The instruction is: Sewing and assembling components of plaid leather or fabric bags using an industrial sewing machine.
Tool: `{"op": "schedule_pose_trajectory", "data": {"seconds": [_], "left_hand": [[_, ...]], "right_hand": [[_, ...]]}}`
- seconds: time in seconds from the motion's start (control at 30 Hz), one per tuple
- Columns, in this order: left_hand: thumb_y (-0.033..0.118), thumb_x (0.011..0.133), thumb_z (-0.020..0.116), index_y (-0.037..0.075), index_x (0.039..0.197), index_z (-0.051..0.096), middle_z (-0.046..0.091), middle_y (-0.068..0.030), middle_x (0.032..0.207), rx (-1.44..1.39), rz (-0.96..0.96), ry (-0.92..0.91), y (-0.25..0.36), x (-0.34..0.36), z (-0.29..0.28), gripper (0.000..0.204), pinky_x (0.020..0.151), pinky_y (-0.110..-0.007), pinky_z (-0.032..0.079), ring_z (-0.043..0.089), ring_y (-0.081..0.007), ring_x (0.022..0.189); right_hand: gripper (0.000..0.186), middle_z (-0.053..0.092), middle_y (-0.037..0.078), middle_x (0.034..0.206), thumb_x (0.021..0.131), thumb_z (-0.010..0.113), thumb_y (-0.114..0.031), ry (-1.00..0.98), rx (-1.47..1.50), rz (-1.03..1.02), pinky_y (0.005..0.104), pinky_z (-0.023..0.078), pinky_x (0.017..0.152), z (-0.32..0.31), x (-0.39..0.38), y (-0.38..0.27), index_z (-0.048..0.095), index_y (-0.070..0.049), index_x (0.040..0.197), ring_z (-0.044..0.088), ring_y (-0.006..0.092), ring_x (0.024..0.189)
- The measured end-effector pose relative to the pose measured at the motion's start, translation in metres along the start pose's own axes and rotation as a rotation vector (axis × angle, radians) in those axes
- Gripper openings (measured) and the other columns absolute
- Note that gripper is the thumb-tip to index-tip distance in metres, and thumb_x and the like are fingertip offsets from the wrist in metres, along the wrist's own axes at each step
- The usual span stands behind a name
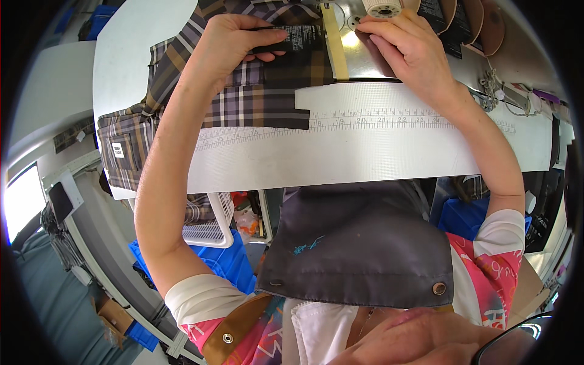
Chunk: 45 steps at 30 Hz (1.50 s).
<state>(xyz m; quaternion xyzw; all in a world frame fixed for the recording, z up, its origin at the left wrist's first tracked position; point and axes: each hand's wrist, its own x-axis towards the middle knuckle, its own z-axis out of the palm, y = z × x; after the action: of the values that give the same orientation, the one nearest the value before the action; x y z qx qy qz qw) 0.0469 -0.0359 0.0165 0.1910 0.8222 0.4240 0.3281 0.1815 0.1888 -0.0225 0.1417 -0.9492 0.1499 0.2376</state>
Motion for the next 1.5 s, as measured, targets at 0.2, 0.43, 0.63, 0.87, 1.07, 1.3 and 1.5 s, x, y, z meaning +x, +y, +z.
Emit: {"op": "schedule_pose_trajectory", "data": {"seconds": [0.2,0.43,0.63,0.87,1.07,1.3,1.5], "left_hand": [[0.021,0.079,0.069,0.001,0.097,0.067,0.068,-0.0072,0.083,0.006,-0.007,-0.008,0.006,-0.003,0.002,0.027,0.069,-0.021,0.046,0.065,-0.0115,0.076],[0.016,0.079,0.068,-0.003,0.096,0.066,0.067,-0.0088,0.084,-0.042,0.002,0.028,0.002,-0.001,0.004,0.026,0.066,-0.022,0.049,0.065,-0.0138,0.075],[0.013,0.078,0.068,-0.005,0.093,0.067,0.067,-0.0103,0.082,-0.048,0.034,0.059,-0.001,-0.001,0.006,0.024,0.064,-0.022,0.049,0.064,-0.0149,0.073],[0.012,0.077,0.067,-0.005,0.09,0.067,0.066,-0.0103,0.08,-0.051,0.067,0.068,-0.001,-0.001,0.008,0.022,0.063,-0.023,0.048,0.064,-0.0147,0.071],[0.013,0.076,0.068,-0.005,0.088,0.067,0.066,-0.0103,0.078,-0.054,0.073,0.068,-0.002,-0.001,0.009,0.021,0.062,-0.023,0.047,0.064,-0.0145,0.07],[0.013,0.076,0.068,-0.005,0.088,0.068,0.066,-0.0099,0.078,-0.053,0.079,0.072,-0.003,-0.001,0.009,0.022,0.061,-0.022,0.047,0.064,-0.0141,0.07],[0.013,0.077,0.067,-0.006,0.089,0.067,0.066,-0.0104,0.078,-0.041,0.089,0.079,-0.003,-0.001,0.01,0.023,0.061,-0.022,0.046,0.064,-0.0145,0.07]], "right_hand": [[0.018,0.064,0.002,0.099,0.083,0.06,-0.009,0.002,-0.003,-0.006,0.0305,0.043,0.08,0.001,0.0,0.001,0.065,-0.008,0.101,0.056,0.0195,0.085],[0.018,0.065,0.0,0.099,0.083,0.06,-0.01,-0.001,-0.036,-0.02,0.0291,0.042,0.079,0.002,0.0,0.0,0.065,-0.009,0.1,0.055,0.018,0.082],[0.018,0.065,-0.001,0.099,0.083,0.06,-0.01,0.008,-0.035,-0.029,0.0296,0.042,0.079,0.002,0.0,0.0,0.065,-0.009,0.1,0.055,0.0177,0.082],[0.019,0.065,-0.001,0.099,0.083,0.061,-0.011,0.007,-0.055,-0.021,0.03,0.041,0.079,0.003,0.0,0.0,0.065,-0.01,0.101,0.054,0.0177,0.082],[0.024,0.063,-0.001,0.105,0.08,0.061,-0.008,0.018,-0.055,-0.061,0.0302,0.041,0.079,0.005,0.002,-0.005,0.065,-0.011,0.104,0.053,0.0192,0.084],[0.032,0.06,0.0,0.112,0.077,0.06,-0.004,-0.022,-0.022,-0.093,0.033,0.041,0.084,0.009,0.005,-0.013,0.062,-0.009,0.109,0.053,0.0219,0.093],[0.038,0.057,0.0,0.12,0.076,0.058,-0.003,-0.038,-0.024,-0.19,0.0352,0.04,0.09,0.018,0.003,-0.012,0.059,-0.007,0.114,0.05,0.0227,0.106]]}}
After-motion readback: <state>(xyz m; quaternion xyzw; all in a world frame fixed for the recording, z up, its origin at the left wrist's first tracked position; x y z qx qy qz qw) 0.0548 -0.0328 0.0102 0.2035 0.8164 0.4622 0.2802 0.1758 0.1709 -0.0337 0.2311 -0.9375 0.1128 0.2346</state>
